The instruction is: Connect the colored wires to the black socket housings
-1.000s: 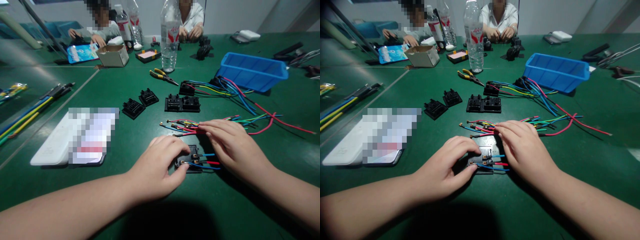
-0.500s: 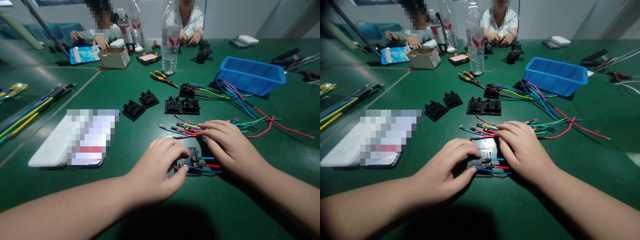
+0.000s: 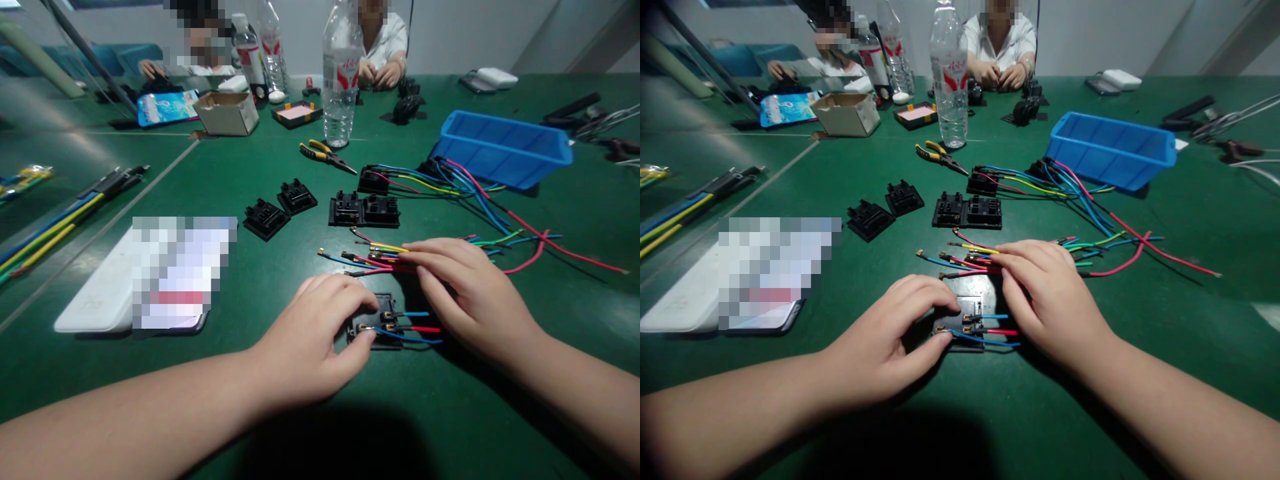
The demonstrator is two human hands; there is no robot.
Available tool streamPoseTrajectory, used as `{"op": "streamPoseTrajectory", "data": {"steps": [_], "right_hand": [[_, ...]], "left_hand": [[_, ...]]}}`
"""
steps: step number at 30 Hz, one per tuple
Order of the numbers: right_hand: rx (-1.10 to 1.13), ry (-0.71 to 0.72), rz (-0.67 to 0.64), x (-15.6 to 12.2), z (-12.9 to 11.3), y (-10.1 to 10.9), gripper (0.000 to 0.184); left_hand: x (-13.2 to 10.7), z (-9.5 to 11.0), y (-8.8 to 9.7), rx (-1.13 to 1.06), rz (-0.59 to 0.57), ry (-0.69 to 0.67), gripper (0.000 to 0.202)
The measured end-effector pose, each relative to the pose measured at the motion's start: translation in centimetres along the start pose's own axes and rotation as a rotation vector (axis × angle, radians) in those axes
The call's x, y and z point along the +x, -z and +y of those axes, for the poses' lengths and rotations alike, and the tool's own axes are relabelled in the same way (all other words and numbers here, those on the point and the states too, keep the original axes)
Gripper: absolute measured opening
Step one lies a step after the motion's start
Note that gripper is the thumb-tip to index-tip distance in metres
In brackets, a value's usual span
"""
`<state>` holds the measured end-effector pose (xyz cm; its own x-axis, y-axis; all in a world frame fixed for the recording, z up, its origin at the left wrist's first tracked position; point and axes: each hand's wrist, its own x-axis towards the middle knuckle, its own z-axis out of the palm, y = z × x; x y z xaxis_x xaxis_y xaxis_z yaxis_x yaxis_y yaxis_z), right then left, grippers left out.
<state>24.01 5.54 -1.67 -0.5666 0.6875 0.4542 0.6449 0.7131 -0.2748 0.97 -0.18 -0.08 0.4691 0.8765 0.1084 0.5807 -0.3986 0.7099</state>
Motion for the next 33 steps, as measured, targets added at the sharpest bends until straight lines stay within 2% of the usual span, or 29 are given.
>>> {"op": "streamPoseTrajectory", "data": {"steps": [5, 10, 12, 15, 17, 21, 27, 29, 33], "right_hand": [[-0.008, 0.031, 0.131, -0.1, -0.5, 0.4, 0.039], [-0.024, -0.012, 0.064, -0.1, -0.5, 0.2, 0.039], [-0.029, -0.026, 0.074, -0.1, -0.5, 0.2, 0.038], [-0.004, 0.039, 0.11, -0.1, -0.7, 0.4, 0.041], [0.029, 0.12, 0.086, -0.3, -1.0, 0.7, 0.047], [0.093, 0.259, -0.023, -0.6, -1.5, 1.0, 0.053], [0.112, 0.346, -0.086, -0.6, -1.6, 1.1, 0.048], [0.094, 0.372, -0.099, -0.5, -1.7, 1.2, 0.046], [0.074, 0.416, -0.104, -0.3, -1.8, 1.2, 0.041]], "left_hand": [[-0.1, 0.1, 0.0, 0.003, -0.004, 0.004, 0.019], [-0.2, 0.1, 0.0, 0.0, -0.001, 0.0, 0.02], [-0.1, 0.1, 0.0, -0.001, -0.007, 0.004, 0.019], [-0.1, 0.1, -0.1, -0.009, -0.005, 0.005, 0.019], [-0.1, 0.1, -0.1, -0.046, 0.02, 0.009, 0.023], [-0.1, -0.2, 0.1, -0.271, 0.108, 0.131, 0.031], [0.6, -0.5, 0.1, -0.69, 0.295, 0.294, 0.02], [0.8, -0.5, 0.0, -0.772, 0.345, 0.32, 0.018], [0.8, -0.5, 0.0, -0.822, 0.359, 0.318, 0.02]]}}
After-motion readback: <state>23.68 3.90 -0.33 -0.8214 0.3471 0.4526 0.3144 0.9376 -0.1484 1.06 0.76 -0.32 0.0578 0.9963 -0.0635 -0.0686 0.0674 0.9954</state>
